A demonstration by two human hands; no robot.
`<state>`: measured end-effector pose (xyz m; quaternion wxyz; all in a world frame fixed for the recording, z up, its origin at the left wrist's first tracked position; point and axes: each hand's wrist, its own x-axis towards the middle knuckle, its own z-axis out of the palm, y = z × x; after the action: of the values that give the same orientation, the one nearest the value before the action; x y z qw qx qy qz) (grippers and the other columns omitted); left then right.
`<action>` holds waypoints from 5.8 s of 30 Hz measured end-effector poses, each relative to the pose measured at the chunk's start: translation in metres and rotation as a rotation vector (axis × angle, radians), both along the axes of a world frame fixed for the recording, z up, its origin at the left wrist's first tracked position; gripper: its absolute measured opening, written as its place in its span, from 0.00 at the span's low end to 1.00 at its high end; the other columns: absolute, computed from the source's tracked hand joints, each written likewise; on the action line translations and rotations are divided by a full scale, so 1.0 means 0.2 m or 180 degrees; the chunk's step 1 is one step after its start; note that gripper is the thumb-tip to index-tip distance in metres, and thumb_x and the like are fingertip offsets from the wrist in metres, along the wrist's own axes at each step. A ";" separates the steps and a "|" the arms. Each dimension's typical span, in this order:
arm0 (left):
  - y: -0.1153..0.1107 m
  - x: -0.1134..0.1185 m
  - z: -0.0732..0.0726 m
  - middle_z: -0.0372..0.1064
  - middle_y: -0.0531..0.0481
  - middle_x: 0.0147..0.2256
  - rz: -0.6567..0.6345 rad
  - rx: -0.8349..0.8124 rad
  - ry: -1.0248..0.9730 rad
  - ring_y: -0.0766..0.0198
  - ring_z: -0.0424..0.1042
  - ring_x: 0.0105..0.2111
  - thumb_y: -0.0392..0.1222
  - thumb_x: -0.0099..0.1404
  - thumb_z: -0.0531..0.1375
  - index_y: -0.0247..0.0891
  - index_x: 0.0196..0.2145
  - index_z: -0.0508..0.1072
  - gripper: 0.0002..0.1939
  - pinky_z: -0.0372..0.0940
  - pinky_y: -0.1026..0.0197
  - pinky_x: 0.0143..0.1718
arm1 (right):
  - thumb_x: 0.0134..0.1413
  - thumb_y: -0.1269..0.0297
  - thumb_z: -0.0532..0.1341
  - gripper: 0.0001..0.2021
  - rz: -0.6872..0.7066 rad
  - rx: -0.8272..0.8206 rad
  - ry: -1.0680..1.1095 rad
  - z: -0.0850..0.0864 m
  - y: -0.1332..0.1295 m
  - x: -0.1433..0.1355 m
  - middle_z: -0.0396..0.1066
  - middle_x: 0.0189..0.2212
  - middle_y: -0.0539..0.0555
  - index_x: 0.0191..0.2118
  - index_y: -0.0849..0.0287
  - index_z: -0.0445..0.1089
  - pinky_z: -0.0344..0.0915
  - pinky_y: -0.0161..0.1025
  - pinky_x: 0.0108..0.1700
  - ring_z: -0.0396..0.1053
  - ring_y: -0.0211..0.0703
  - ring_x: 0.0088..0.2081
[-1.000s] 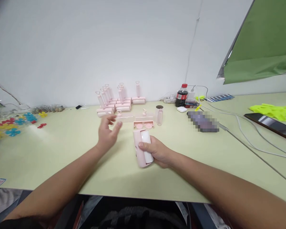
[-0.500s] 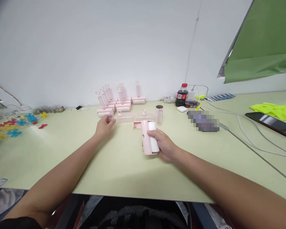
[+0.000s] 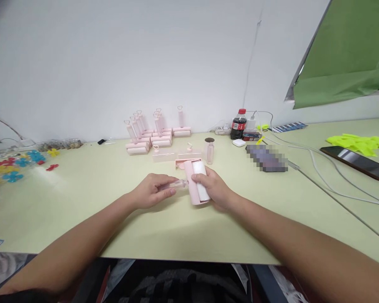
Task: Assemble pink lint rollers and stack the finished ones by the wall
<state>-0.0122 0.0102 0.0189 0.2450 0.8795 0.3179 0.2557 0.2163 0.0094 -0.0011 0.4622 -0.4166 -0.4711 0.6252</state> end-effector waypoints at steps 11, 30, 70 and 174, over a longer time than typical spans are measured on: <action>-0.02 0.01 0.03 0.55 0.57 0.22 -0.0118 -0.0398 0.0403 0.70 0.55 0.23 0.48 0.69 0.52 0.36 0.27 0.66 0.16 0.50 0.65 0.27 | 0.45 0.58 0.65 0.17 -0.0095 -0.0089 -0.0310 -0.04 -0.04 -0.05 0.67 0.26 0.47 0.41 0.57 0.66 0.57 0.34 0.26 0.62 0.38 0.26; -0.02 0.03 0.00 0.64 0.54 0.24 -0.0054 -0.0768 0.0059 0.68 0.60 0.24 0.52 0.67 0.55 0.35 0.37 0.75 0.17 0.55 0.65 0.27 | 0.45 0.55 0.65 0.19 -0.0413 0.0524 -0.0850 -0.02 -0.08 -0.03 0.67 0.28 0.48 0.42 0.58 0.66 0.59 0.35 0.28 0.61 0.38 0.27; 0.26 -0.02 0.00 0.69 0.53 0.26 0.1322 -0.1118 -0.0853 0.69 0.64 0.21 0.53 0.65 0.57 0.38 0.33 0.63 0.15 0.57 0.65 0.24 | 0.51 0.57 0.69 0.15 -0.0027 0.1042 0.0129 0.05 -0.06 0.00 0.70 0.26 0.48 0.40 0.59 0.67 0.70 0.36 0.24 0.70 0.37 0.24; 0.34 -0.18 0.12 0.70 0.38 0.48 0.1858 -0.1008 -0.0299 0.55 0.73 0.40 0.62 0.68 0.46 0.37 0.54 0.65 0.29 0.67 0.57 0.36 | 0.55 0.55 0.57 0.11 0.0509 0.1070 -0.1019 0.06 -0.09 0.01 0.56 0.19 0.44 0.30 0.57 0.62 0.49 0.34 0.19 0.51 0.32 0.17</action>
<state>-0.0486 0.0775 0.0425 0.3094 0.6896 0.5806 0.3028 0.2186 -0.0089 0.0108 0.3936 -0.3890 -0.6671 0.4987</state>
